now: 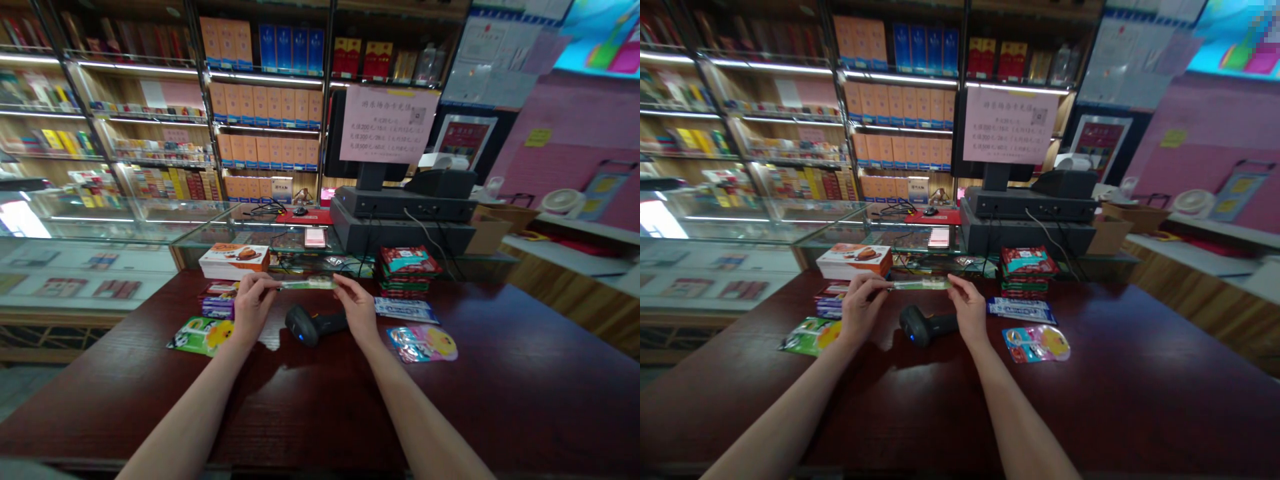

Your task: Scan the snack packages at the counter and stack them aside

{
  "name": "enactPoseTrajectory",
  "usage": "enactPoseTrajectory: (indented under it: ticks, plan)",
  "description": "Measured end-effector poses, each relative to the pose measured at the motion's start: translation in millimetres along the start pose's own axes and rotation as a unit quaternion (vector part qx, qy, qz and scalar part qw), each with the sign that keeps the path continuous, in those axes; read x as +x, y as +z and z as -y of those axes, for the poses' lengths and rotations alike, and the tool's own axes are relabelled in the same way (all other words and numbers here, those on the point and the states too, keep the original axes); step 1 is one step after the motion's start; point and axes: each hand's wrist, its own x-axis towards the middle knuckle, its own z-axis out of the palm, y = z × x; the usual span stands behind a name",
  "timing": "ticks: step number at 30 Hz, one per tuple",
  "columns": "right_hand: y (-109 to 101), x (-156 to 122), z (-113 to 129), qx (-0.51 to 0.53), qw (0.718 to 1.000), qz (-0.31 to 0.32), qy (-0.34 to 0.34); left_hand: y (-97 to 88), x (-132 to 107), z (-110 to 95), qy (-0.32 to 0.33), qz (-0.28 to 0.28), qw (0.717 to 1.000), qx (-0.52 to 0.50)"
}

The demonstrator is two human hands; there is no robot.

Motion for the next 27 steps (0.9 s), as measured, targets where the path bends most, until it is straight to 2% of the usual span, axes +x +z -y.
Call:
enactPoseTrajectory:
  ticks: [10, 18, 27]
  plan:
    - [0, -1, 4, 0.073, 0.996, 0.025, 0.046, -5.1, -1, 4, 0.01, 0.067, 0.996, 0.053]
    - [9, -5, 2, 0.074, 0.994, 0.064, 0.043, -14.2, -9, 6, -0.115, 0.084, 0.99, 0.002]
    - [29, -9, 9, 0.077, 0.988, 0.134, 0.019, -40.6, -2, 12, -0.192, 0.086, 0.976, -0.06]
